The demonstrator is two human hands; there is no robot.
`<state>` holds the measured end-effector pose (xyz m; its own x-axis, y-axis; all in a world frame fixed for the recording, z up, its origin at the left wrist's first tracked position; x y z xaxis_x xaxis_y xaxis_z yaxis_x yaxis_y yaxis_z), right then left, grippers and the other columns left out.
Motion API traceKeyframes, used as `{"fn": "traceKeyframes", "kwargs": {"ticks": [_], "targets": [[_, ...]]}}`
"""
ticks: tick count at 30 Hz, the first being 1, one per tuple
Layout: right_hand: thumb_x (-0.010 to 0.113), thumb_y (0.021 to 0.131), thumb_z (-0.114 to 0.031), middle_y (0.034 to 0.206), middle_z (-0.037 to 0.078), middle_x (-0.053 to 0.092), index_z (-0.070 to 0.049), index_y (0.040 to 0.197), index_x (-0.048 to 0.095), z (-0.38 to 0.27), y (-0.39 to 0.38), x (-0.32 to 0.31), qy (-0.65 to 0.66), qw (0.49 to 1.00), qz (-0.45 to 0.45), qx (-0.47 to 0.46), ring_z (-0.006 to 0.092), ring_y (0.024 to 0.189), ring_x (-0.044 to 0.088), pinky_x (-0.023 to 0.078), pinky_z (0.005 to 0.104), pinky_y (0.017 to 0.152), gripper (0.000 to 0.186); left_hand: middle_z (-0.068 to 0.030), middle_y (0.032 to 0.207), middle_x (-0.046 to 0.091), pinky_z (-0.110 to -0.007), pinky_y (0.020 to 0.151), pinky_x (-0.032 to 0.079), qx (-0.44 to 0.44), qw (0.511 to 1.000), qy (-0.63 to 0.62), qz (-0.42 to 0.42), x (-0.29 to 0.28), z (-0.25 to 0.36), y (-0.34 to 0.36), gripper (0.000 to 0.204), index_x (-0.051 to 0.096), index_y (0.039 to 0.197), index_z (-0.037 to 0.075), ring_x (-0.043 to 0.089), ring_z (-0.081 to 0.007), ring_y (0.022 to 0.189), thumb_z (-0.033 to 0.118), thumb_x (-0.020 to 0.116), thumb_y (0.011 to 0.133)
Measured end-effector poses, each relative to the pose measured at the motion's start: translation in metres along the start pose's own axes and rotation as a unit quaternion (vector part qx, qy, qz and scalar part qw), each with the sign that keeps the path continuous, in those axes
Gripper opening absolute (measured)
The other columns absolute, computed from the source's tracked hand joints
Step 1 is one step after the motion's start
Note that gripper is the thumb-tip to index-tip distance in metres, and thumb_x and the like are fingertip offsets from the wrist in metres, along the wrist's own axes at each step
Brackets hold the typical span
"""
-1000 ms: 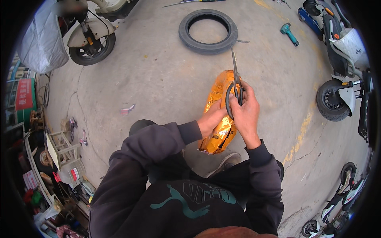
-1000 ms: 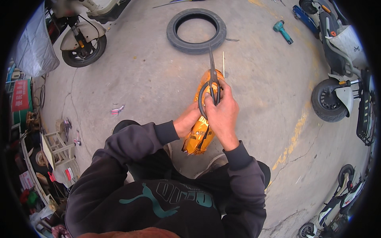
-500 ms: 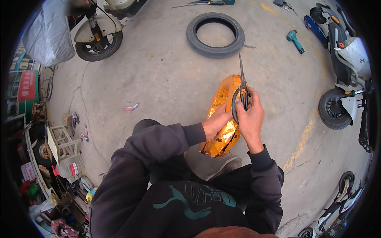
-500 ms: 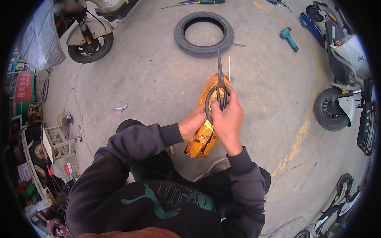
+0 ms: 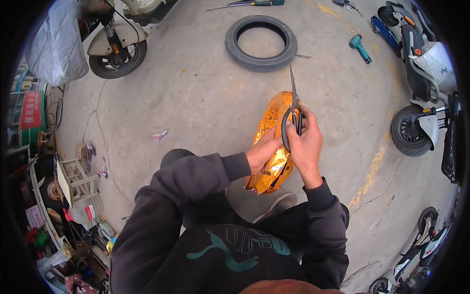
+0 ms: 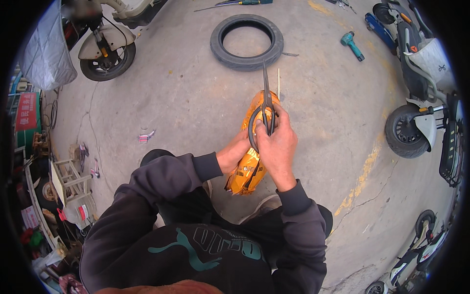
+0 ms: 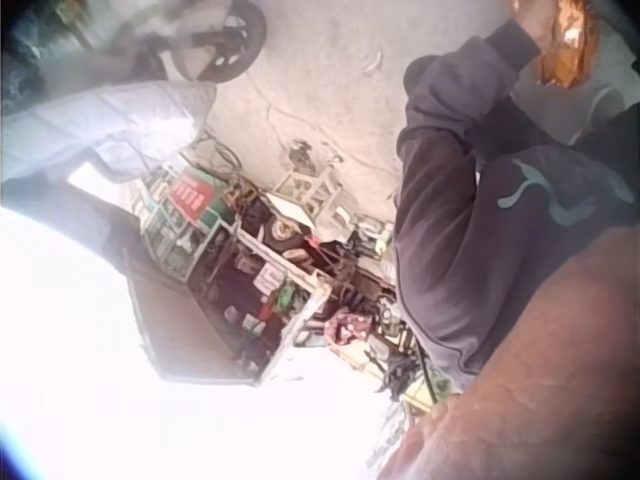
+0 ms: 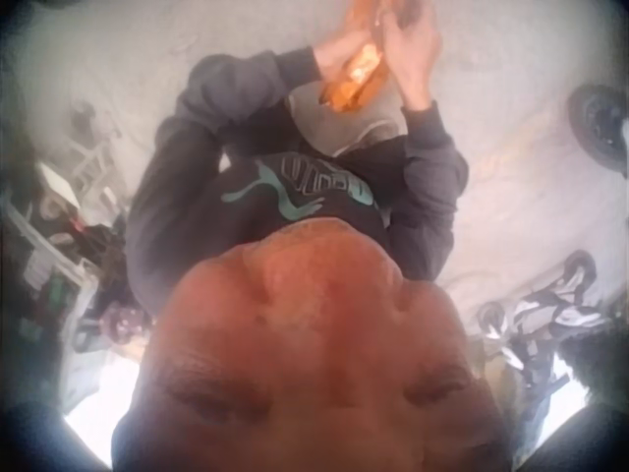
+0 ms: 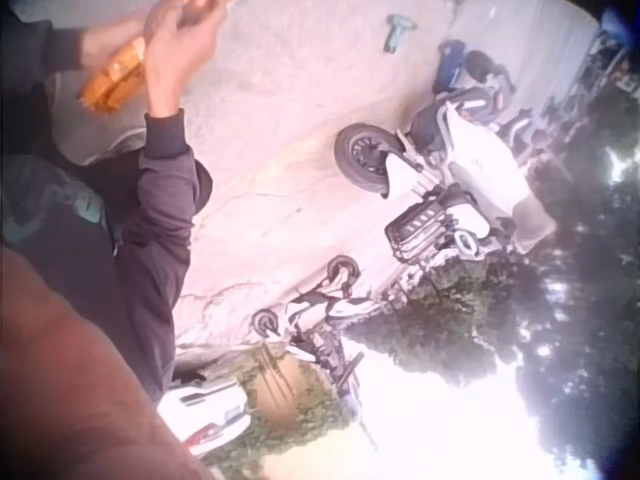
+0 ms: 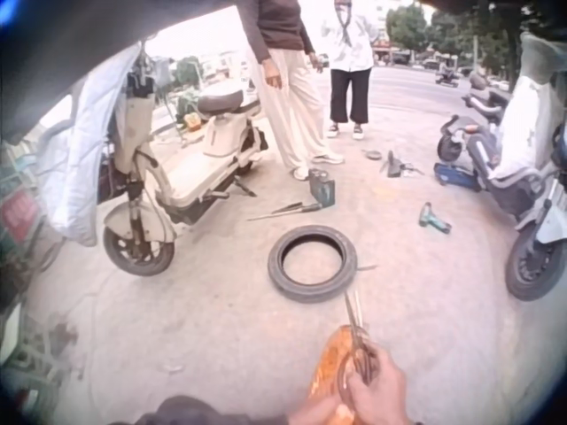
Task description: The person cuts open a wrapped scooter tire with scissors, removes the packaging, and fits the tire onto a scooter wheel rim. They then use a tire lever to seat the tire bead onto the rim.
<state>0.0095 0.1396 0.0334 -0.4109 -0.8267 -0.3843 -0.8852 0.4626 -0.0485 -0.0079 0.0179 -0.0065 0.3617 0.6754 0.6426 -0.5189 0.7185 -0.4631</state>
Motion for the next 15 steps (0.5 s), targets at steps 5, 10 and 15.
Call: {"fn": "traceKeyframes", "kwargs": {"ticks": [5, 10, 15], "targets": [[0.070, 0.087, -0.014, 0.089, 0.016, 0.072, 0.002, 0.132, 0.056, 0.000, 0.001, -0.001, 0.027, 1.000, 0.002, -0.007, 0.0269, 0.081, 0.072, 0.054, 0.0380, 0.074, 0.049, -0.0053, 0.120, 0.063, -0.029, 0.088, 0.053, -0.024, 0.999, -0.013, 0.023, 0.000, 0.001, 0.001, 0.042, 0.049, 0.137, 0.005, 0.064, -0.0123, 0.105, 0.024, 0.057, 0.101], [0.070, 0.087, -0.014, 0.081, 0.012, 0.069, 0.002, 0.132, 0.056, 0.003, 0.008, -0.012, 0.036, 0.999, 0.019, 0.020, 0.0222, 0.072, 0.067, 0.052, 0.0350, 0.069, 0.050, -0.0056, 0.113, 0.064, -0.031, 0.084, 0.056, -0.022, 1.000, -0.016, 0.000, 0.002, 0.011, 0.003, 0.042, 0.049, 0.134, 0.007, 0.066, -0.0133, 0.099, 0.029, 0.059, 0.099], [0.071, 0.089, -0.018, 0.077, 0.013, 0.064, 0.003, 0.133, 0.056, -0.012, 0.010, -0.036, -0.140, 0.989, 0.018, 0.055, 0.0229, 0.068, 0.064, 0.050, 0.0376, 0.065, 0.051, -0.0066, 0.114, 0.064, -0.032, 0.086, 0.056, 0.006, 1.000, 0.007, -0.004, 0.001, 0.014, 0.007, 0.046, 0.048, 0.136, 0.007, 0.066, -0.0146, 0.100, 0.032, 0.058, 0.099]]}}
Point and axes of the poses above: each hand's wrist, its own y-axis towards the middle knuckle, its own x-axis out of the palm, z = x × y, the point moved 2 cm from there along y, towards the middle knuckle
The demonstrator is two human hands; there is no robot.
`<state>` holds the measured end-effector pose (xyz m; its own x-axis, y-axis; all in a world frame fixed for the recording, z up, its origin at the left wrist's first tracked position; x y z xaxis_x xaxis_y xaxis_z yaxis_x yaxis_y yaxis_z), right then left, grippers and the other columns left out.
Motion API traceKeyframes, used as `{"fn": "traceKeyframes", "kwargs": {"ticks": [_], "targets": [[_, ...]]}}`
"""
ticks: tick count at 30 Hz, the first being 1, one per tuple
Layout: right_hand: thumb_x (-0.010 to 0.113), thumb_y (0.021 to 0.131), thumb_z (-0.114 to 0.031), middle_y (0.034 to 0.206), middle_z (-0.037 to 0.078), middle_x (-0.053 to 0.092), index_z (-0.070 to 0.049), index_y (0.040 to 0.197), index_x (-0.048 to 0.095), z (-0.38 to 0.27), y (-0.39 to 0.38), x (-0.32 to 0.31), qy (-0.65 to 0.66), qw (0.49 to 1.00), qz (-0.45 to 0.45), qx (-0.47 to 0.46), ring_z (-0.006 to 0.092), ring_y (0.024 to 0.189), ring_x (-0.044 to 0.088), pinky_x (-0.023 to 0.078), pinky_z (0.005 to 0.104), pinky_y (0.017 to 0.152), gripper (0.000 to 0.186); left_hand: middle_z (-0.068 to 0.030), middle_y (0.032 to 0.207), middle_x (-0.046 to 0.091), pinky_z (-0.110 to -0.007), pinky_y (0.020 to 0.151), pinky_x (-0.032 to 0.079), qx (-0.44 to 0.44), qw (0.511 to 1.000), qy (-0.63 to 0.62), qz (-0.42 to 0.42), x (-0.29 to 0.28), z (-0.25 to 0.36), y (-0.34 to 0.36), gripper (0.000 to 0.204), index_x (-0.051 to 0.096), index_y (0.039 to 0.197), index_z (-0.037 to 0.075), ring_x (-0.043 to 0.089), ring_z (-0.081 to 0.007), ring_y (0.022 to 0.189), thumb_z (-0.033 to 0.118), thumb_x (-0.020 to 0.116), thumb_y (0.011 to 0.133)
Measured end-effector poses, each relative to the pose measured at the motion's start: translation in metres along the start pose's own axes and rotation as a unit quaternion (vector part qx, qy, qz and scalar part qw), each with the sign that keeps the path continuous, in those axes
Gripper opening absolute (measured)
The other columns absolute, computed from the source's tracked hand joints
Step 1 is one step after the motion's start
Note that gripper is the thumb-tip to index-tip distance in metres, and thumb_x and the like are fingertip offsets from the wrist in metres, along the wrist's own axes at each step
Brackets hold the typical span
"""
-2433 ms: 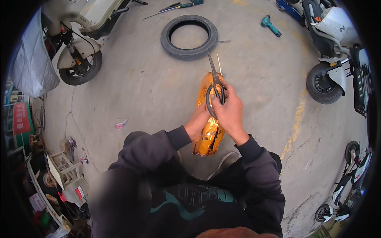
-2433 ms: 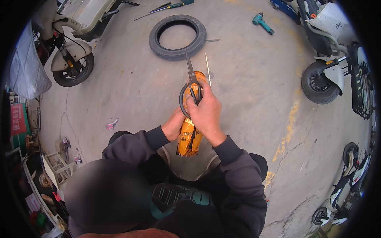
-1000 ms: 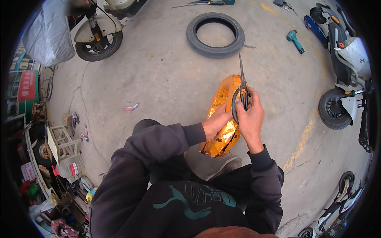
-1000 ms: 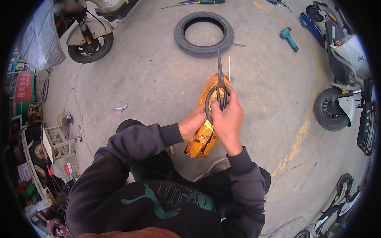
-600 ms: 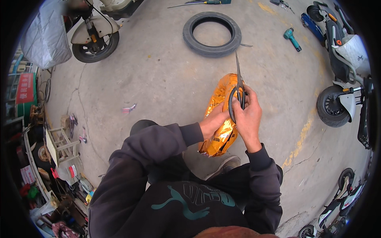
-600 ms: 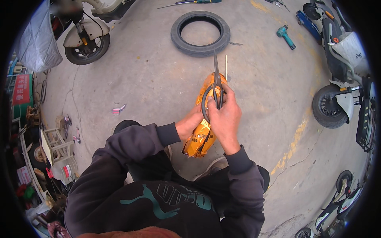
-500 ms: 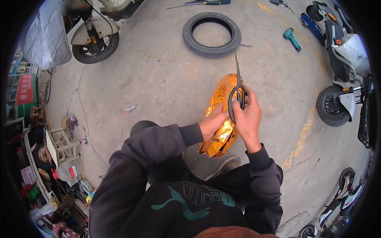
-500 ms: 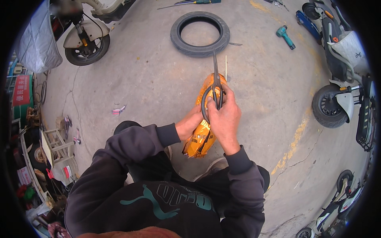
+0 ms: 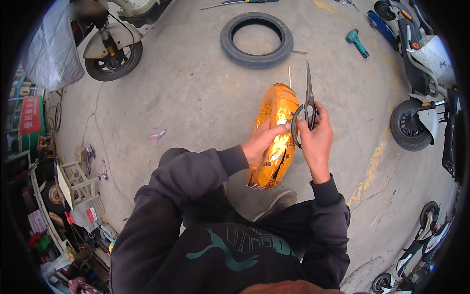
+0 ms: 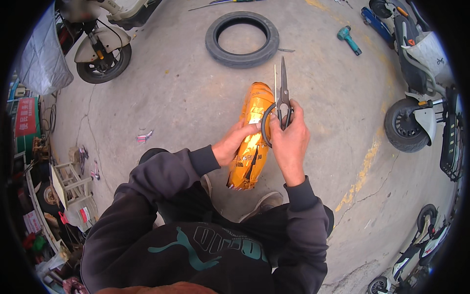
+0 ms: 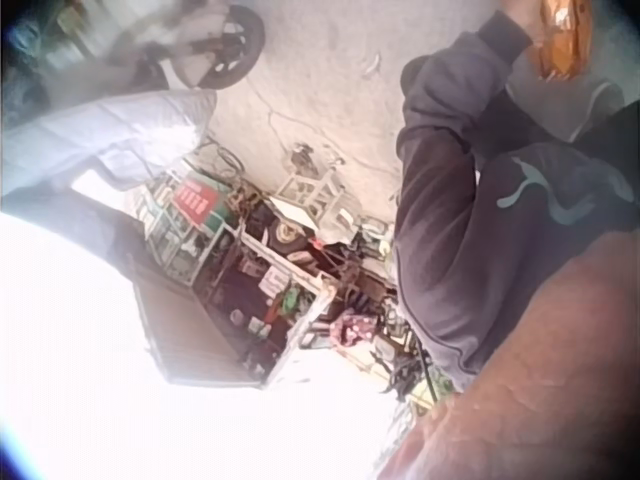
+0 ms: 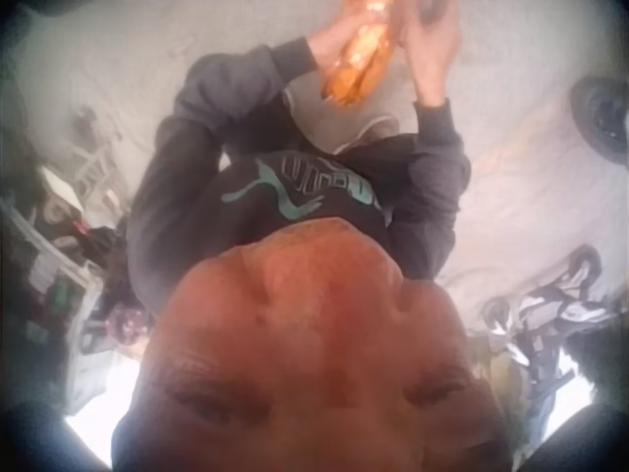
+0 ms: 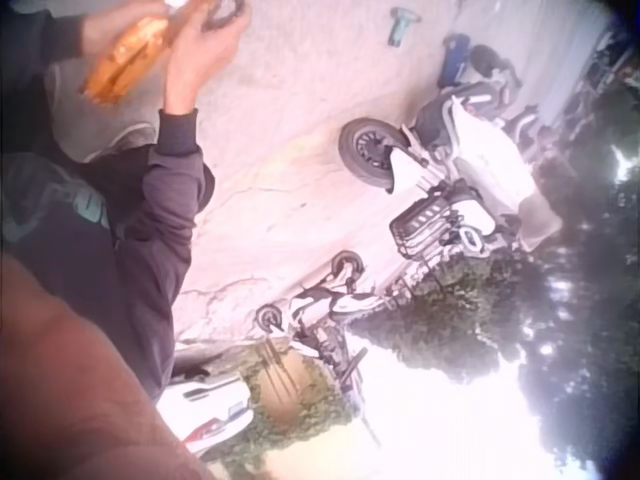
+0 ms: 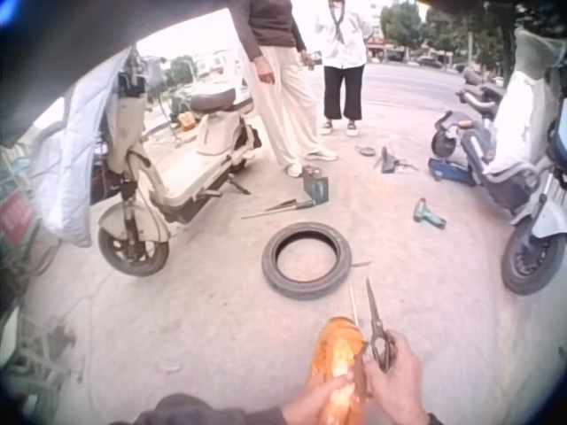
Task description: The person cuts open a wrapped scooter tire with scissors, removes the packaging, and fits the tire onto a scooter wheel rim. They then use a tire lever to seat the tire bead onto the rim.
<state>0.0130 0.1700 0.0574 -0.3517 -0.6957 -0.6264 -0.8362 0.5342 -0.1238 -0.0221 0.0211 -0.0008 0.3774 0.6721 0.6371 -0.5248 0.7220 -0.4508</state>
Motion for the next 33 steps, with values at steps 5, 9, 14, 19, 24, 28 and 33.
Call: {"fn": "traceKeyframes", "kwargs": {"ticks": [5, 9, 14, 19, 24, 28, 33], "targets": [[0.071, 0.091, -0.027, 0.114, 0.024, 0.069, 0.002, 0.139, 0.050, 0.017, -0.014, 0.013, 0.007, 0.999, -0.012, 0.031, 0.0363, 0.103, 0.069, 0.052, 0.0445, 0.088, 0.060, -0.0100, 0.132, 0.060, -0.036, 0.098, 0.051, -0.069, 0.989, 0.131, 0.001, -0.014, -0.004, 0.011, 0.066, 0.043, 0.147, 0.007, 0.063, -0.0196, 0.113, 0.057, 0.042, 0.104], [0.071, 0.093, -0.025, 0.118, 0.022, 0.067, 0.002, 0.145, 0.042, 0.024, -0.008, 0.008, 0.044, 0.996, 0.011, 0.078, 0.0338, 0.104, 0.069, 0.052, 0.0412, 0.090, 0.066, -0.0139, 0.134, 0.063, -0.041, 0.099, 0.050, -0.058, 0.925, 0.376, 0.017, -0.058, 0.021, 0.044, 0.079, 0.053, 0.143, 0.004, 0.065, -0.0271, 0.111, 0.067, 0.028, 0.103], [0.073, 0.090, -0.015, 0.119, 0.020, 0.066, 0.003, 0.146, 0.041, 0.016, -0.010, 0.020, 0.124, 0.990, 0.043, 0.045, 0.0312, 0.107, 0.068, 0.053, 0.0396, 0.090, 0.067, -0.0195, 0.119, 0.070, -0.044, 0.097, 0.050, 0.073, 0.693, 0.666, 0.266, -0.145, 0.097, 0.144, 0.045, 0.066, 0.119, -0.002, 0.067, -0.0352, 0.109, 0.037, 0.057, 0.099], [0.074, 0.089, -0.010, 0.126, 0.020, 0.062, 0.001, 0.146, 0.042, 0.015, -0.018, 0.031, 0.090, 0.994, 0.055, 0.013, 0.0295, 0.111, 0.066, 0.053, 0.0379, 0.094, 0.066, -0.0191, 0.146, 0.052, -0.044, 0.112, 0.039, 0.162, 0.592, 0.759, 0.218, -0.182, 0.108, 0.240, 0.061, 0.048, 0.142, 0.003, 0.049, -0.0338, 0.135, 0.028, 0.070, 0.091], [0.070, 0.092, -0.004, 0.123, 0.015, 0.059, 0.001, 0.151, 0.038, 0.035, -0.039, 0.020, 0.155, 0.986, 0.053, 0.039, 0.0230, 0.102, 0.066, 0.054, 0.0331, 0.087, 0.067, -0.0133, 0.149, 0.049, -0.051, 0.121, 0.027, 0.097, 0.506, 0.831, 0.211, -0.219, 0.077, 0.271, 0.086, 0.037, 0.152, 0.010, 0.041, -0.0303, 0.142, 0.034, 0.080, 0.082], [0.070, 0.094, -0.007, 0.119, 0.015, 0.061, -0.001, 0.150, 0.042, 0.039, -0.024, 0.016, 0.181, 0.979, 0.064, 0.068, 0.0193, 0.098, 0.065, 0.054, 0.0322, 0.084, 0.063, -0.0123, 0.139, 0.058, -0.053, 0.116, 0.031, 0.038, 0.525, 0.827, 0.198, -0.216, 0.070, 0.261, 0.081, 0.054, 0.138, 0.009, 0.047, -0.0287, 0.137, 0.040, 0.087, 0.071], [0.068, 0.096, -0.013, 0.109, 0.013, 0.068, -0.003, 0.146, 0.049, 0.053, -0.004, 0.014, 0.101, 0.990, 0.095, 0.002, 0.0166, 0.092, 0.064, 0.053, 0.0312, 0.080, 0.054, -0.0147, 0.128, 0.064, -0.049, 0.109, 0.040, 0.090, 0.566, 0.807, 0.141, -0.220, 0.096, 0.186, 0.073, 0.063, 0.128, 0.005, 0.055, -0.0326, 0.128, 0.042, 0.087, 0.070]]}}
Point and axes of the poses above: each hand's wrist, its own y-axis towards the middle knuckle, its own x-axis out of the palm, z = x × y, the point moved 2 cm from there along y, towards the middle knuckle
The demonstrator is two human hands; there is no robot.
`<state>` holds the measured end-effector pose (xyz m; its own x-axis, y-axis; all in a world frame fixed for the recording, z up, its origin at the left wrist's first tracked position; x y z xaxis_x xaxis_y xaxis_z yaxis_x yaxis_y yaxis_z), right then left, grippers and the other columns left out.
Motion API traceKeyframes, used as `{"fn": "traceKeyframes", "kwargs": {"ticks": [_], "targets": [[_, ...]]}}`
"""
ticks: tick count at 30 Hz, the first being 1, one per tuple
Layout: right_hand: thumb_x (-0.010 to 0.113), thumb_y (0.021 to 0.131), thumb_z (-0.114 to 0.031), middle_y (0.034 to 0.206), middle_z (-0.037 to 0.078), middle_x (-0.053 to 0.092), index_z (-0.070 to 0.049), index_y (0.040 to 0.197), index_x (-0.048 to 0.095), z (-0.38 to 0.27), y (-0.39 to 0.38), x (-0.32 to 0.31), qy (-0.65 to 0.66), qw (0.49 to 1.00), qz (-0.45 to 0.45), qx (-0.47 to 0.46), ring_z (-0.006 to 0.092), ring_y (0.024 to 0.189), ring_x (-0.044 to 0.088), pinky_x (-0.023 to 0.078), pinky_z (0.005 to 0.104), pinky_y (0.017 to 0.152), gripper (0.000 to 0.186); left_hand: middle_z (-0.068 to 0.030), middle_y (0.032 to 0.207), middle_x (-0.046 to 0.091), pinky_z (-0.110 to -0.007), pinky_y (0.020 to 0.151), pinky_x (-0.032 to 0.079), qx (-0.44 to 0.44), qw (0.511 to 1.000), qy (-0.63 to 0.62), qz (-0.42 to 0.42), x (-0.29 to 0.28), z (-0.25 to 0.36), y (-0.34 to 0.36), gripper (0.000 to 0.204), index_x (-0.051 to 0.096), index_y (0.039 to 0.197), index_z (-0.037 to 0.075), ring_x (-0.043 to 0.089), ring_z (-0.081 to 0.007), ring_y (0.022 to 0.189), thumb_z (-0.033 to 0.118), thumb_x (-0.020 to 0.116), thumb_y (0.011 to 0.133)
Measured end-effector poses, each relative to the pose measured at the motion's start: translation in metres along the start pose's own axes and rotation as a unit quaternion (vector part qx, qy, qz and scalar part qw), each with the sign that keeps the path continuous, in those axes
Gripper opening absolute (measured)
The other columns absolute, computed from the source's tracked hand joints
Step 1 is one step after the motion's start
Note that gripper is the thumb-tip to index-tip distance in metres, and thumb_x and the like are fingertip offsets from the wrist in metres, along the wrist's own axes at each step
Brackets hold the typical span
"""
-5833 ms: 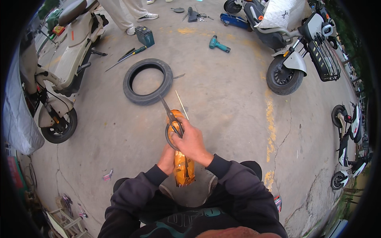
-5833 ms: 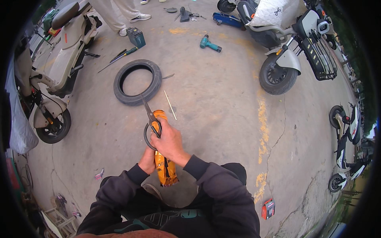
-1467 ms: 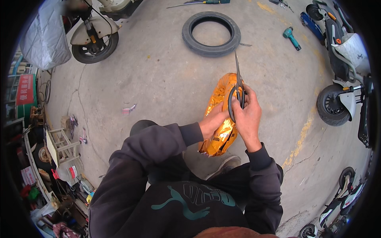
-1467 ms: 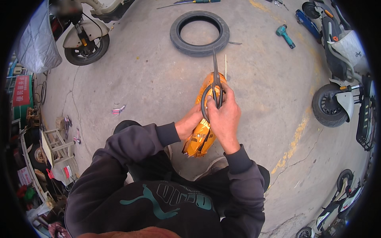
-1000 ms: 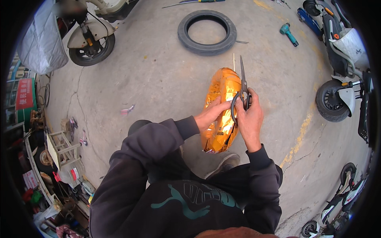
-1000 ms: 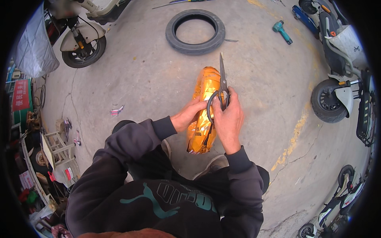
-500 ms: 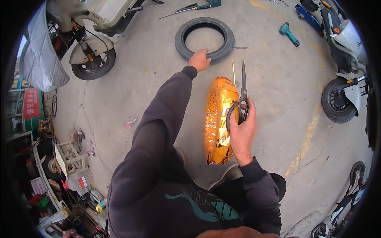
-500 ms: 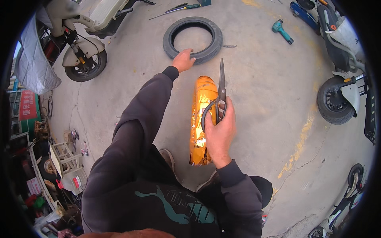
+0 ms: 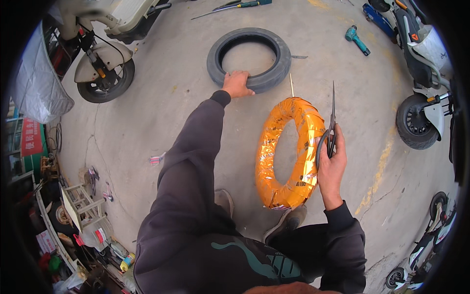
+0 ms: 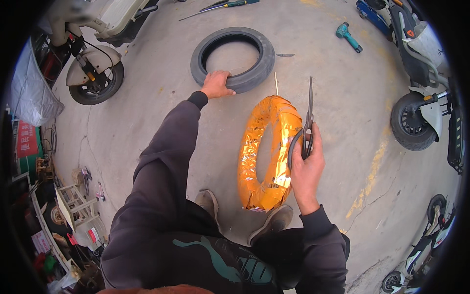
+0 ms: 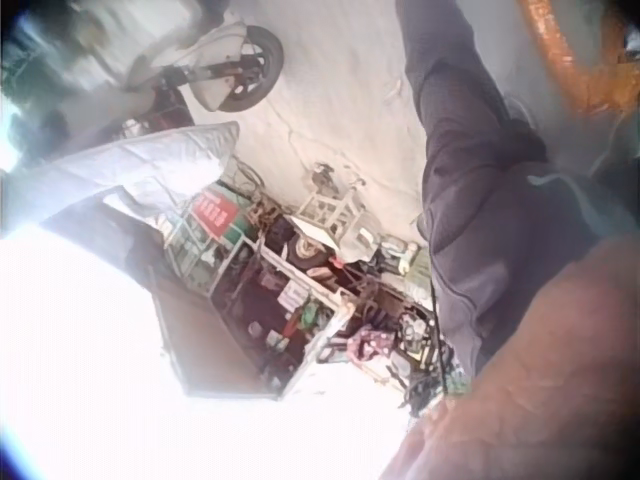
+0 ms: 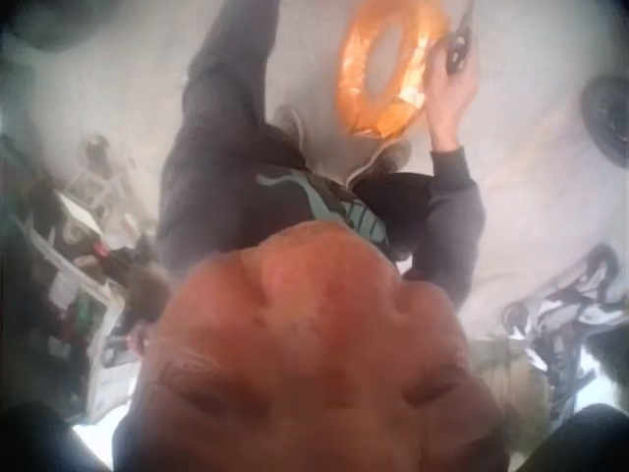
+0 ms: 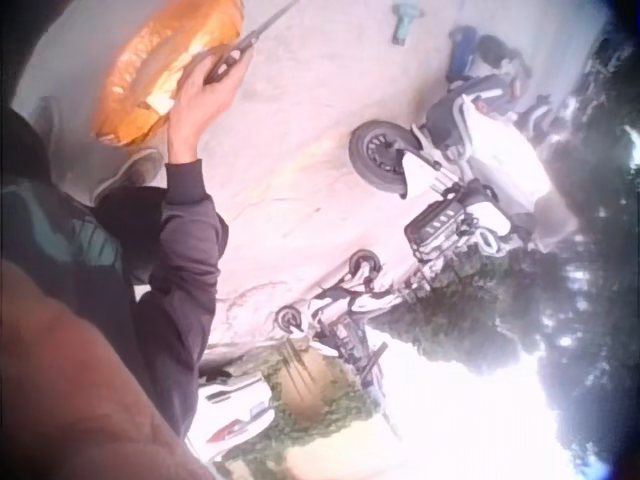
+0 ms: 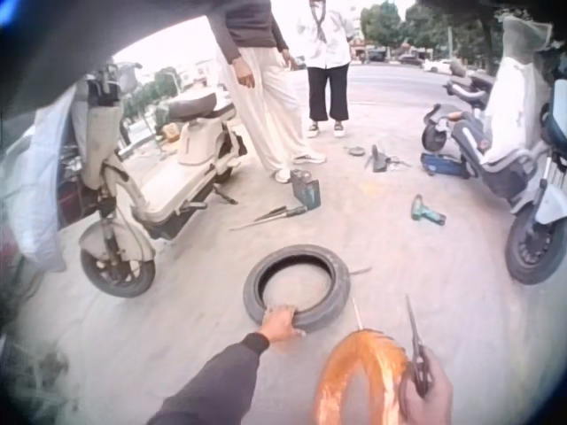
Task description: The person cuts open a wrapped scooter tire with scissors, removes the packaging, and fits the tire onto a scooter wheel rim. They then use a tire lever to seat the tire bead onto the rim.
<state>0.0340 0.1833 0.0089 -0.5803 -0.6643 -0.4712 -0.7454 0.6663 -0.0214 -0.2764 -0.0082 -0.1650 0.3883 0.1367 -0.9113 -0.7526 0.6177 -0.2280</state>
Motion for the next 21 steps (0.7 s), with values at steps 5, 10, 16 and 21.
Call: {"fn": "traceKeyframes", "kwargs": {"ticks": [5, 10, 16, 21], "targets": [[0.066, 0.097, -0.016, 0.107, 0.016, 0.070, -0.002, 0.144, 0.050, 0.002, 0.014, 0.000, -0.011, 0.999, -0.021, -0.034, 0.0198, 0.095, 0.067, 0.053, 0.0332, 0.084, 0.052, -0.0192, 0.123, 0.068, -0.039, 0.098, 0.050, 0.037, 0.981, -0.183, -0.060, -0.110, -0.005, -0.059, 0.078, 0.063, 0.129, -0.003, 0.066, -0.0326, 0.112, 0.048, 0.084, 0.075], [0.065, 0.097, -0.022, 0.111, 0.018, 0.071, -0.003, 0.143, 0.051, 0.000, 0.007, 0.010, -0.058, 0.995, -0.040, -0.074, 0.0258, 0.100, 0.070, 0.053, 0.0360, 0.088, 0.053, -0.0204, 0.126, 0.064, -0.033, 0.100, 0.049, -0.086, 0.912, -0.377, -0.136, -0.192, -0.016, -0.124, 0.088, 0.054, 0.139, -0.009, 0.064, -0.0242, 0.114, 0.058, 0.075, 0.085], [0.065, 0.098, -0.026, 0.116, 0.018, 0.070, -0.003, 0.145, 0.050, -0.012, 0.002, 0.006, -0.080, 0.991, -0.093, -0.054, 0.0257, 0.105, 0.069, 0.052, 0.0368, 0.093, 0.054, -0.0176, 0.128, 0.064, -0.030, 0.099, 0.050, -0.069, 0.899, -0.413, -0.127, -0.175, -0.046, -0.179, 0.084, 0.053, 0.140, -0.007, 0.063, -0.0215, 0.115, 0.057, 0.071, 0.089], [0.065, 0.098, -0.023, 0.123, 0.019, 0.068, -0.001, 0.145, 0.050, 0.003, 0.002, 0.001, -0.063, 0.991, -0.084, -0.077, 0.0250, 0.112, 0.066, 0.050, 0.0366, 0.097, 0.054, -0.0150, 0.124, 0.066, -0.028, 0.097, 0.051, -0.062, 0.903, -0.421, -0.052, -0.173, -0.044, -0.184, 0.082, 0.055, 0.139, -0.006, 0.065, -0.0190, 0.110, 0.058, 0.070, 0.090]]}}
Point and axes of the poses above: each hand's wrist, its own y-axis towards the middle knuckle, its own x-axis out of the palm, z = x × y, the point moved 2 cm from there along y, towards the middle knuckle
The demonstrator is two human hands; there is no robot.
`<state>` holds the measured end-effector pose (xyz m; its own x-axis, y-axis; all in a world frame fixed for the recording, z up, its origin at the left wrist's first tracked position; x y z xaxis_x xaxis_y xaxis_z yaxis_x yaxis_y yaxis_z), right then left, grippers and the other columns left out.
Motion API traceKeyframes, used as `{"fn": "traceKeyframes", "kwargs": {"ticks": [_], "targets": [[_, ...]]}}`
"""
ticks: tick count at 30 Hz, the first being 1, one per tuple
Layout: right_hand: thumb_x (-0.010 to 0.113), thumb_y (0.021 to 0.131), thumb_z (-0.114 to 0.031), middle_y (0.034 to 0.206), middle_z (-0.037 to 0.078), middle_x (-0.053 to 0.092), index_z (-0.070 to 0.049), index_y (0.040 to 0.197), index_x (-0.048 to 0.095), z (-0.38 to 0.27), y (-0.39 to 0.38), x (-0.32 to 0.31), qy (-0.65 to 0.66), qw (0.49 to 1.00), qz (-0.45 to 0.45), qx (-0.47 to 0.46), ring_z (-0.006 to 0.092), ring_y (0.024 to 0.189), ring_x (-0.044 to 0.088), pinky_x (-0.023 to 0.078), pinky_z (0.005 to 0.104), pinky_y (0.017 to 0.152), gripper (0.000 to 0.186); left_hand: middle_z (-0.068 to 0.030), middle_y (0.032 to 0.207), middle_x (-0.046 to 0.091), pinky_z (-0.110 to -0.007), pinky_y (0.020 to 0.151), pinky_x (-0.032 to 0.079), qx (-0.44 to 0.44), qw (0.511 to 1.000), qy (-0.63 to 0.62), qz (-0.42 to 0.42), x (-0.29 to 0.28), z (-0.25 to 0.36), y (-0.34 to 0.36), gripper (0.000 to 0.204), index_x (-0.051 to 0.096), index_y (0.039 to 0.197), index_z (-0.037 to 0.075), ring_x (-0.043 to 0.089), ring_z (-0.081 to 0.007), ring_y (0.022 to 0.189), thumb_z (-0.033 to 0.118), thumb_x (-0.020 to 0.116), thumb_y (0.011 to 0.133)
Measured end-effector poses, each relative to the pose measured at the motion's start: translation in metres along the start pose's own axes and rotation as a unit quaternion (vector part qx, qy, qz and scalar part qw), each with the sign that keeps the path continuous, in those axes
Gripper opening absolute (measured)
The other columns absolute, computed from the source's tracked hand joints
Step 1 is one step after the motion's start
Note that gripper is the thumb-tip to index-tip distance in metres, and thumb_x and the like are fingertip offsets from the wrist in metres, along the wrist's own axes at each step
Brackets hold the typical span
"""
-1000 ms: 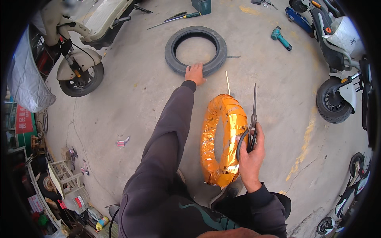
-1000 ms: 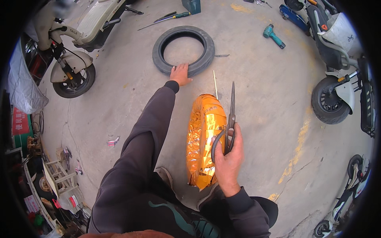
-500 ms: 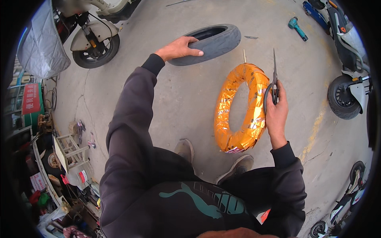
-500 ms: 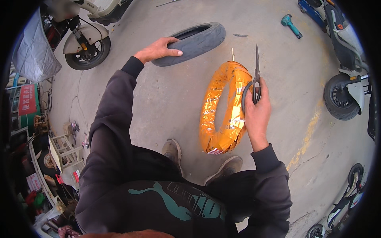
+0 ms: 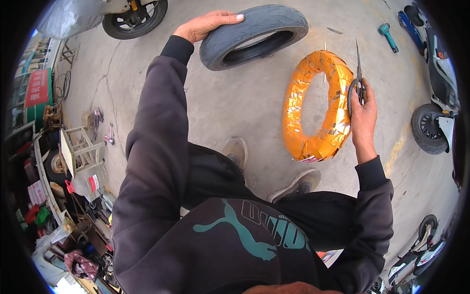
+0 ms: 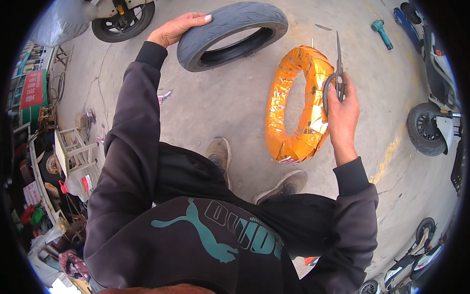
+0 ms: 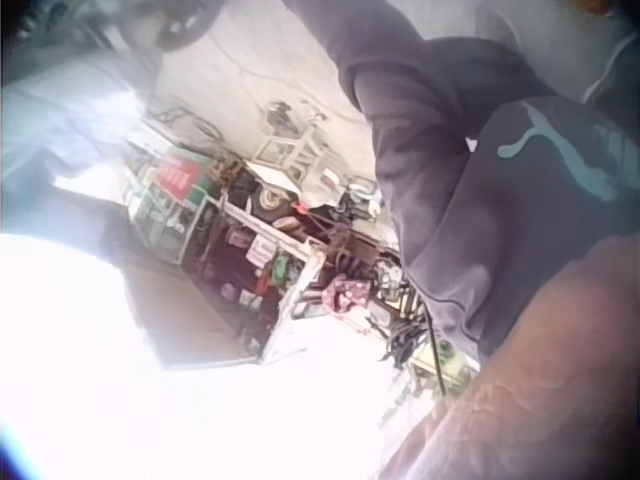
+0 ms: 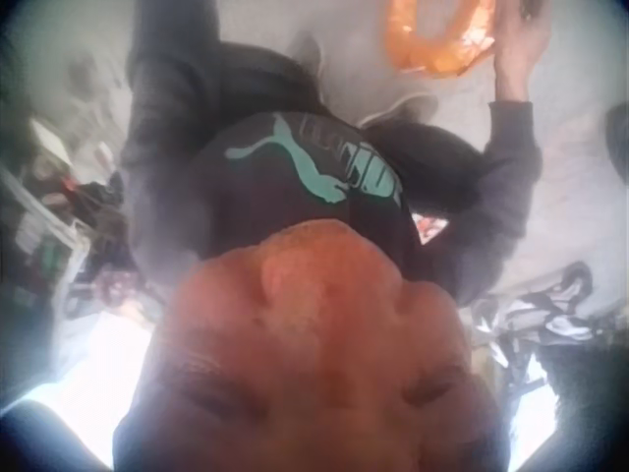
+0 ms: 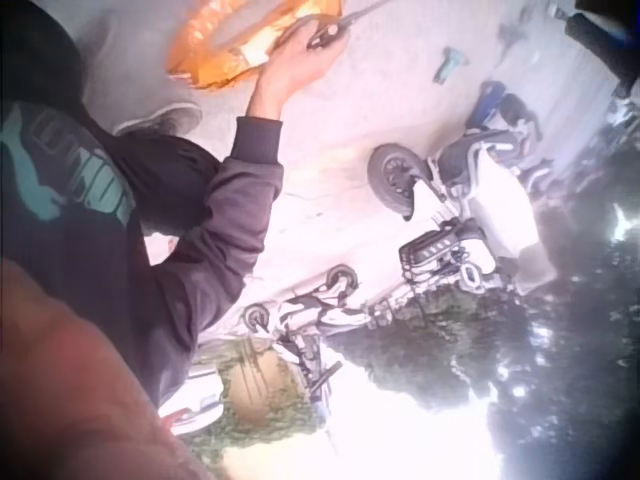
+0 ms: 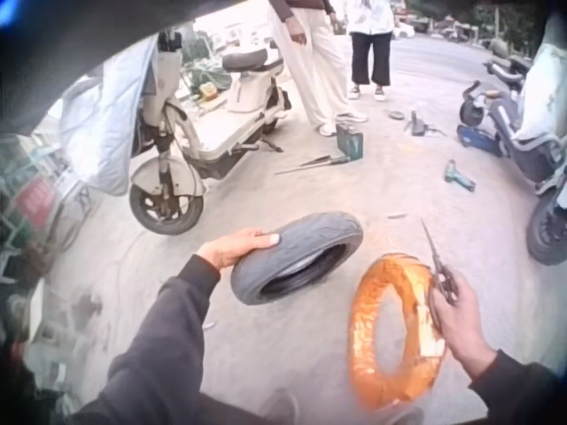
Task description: The person cuts open a wrapped scooter tire with scissors, removes the packaging, and fits the tire onto a scooter wheel rim. They then use a tire lever to seat the tire bead onto the rim.
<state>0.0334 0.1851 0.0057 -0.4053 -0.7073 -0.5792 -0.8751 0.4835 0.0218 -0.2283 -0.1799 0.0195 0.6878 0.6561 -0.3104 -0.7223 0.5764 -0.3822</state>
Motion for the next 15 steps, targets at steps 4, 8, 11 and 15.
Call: {"fn": "traceKeyframes", "kwargs": {"ticks": [4, 8, 11, 15], "targets": [[0.066, 0.098, -0.024, 0.127, 0.022, 0.066, 0.001, 0.144, 0.050, -0.007, 0.005, 0.005, 0.036, 0.999, -0.021, 0.023, 0.0263, 0.118, 0.064, 0.049, 0.0369, 0.100, 0.054, -0.0132, 0.121, 0.068, -0.028, 0.094, 0.053, 0.016, 0.998, -0.058, -0.007, -0.011, -0.004, 0.002, 0.073, 0.059, 0.137, -0.001, 0.067, -0.0183, 0.107, 0.057, 0.068, 0.092], [0.066, 0.098, -0.024, 0.131, 0.023, 0.064, 0.001, 0.145, 0.050, -0.005, 0.007, 0.004, 0.030, 0.999, -0.024, 0.025, 0.0273, 0.122, 0.063, 0.047, 0.0370, 0.103, 0.055, -0.0087, 0.118, 0.072, -0.032, 0.090, 0.055, -0.025, 0.977, -0.212, -0.014, -0.010, -0.008, 0.019, 0.053, 0.064, 0.132, 0.003, 0.068, -0.0162, 0.102, 0.043, 0.067, 0.097], [0.065, 0.099, -0.024, 0.134, 0.024, 0.062, 0.002, 0.145, 0.049, -0.011, 0.007, 0.007, 0.022, 0.998, -0.029, 0.045, 0.0279, 0.126, 0.061, 0.046, 0.0370, 0.105, 0.055, -0.0081, 0.115, 0.073, -0.032, 0.087, 0.055, -0.030, 0.972, -0.232, -0.009, -0.017, -0.004, 0.021, 0.049, 0.067, 0.128, 0.004, 0.068, -0.0154, 0.098, 0.043, 0.066, 0.098], [0.064, 0.100, -0.022, 0.137, 0.025, 0.060, 0.004, 0.145, 0.048, -0.005, 0.005, 0.003, 0.031, 0.999, -0.030, 0.034, 0.0282, 0.127, 0.060, 0.046, 0.0367, 0.106, 0.055, -0.0074, 0.111, 0.074, -0.032, 0.083, 0.056, -0.023, 0.971, -0.237, -0.011, -0.015, -0.007, 0.034, 0.047, 0.068, 0.124, 0.004, 0.069, -0.0150, 0.094, 0.042, 0.066, 0.098]]}}
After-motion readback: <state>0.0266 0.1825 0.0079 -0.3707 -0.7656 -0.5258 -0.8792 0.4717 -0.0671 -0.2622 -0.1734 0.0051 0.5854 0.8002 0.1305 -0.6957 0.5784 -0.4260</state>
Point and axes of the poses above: each hand's wrist, its own y-axis towards the middle knuckle, its own x-axis out of the palm, z = x × y, the point moved 2 cm from there along y, towards the middle knuckle
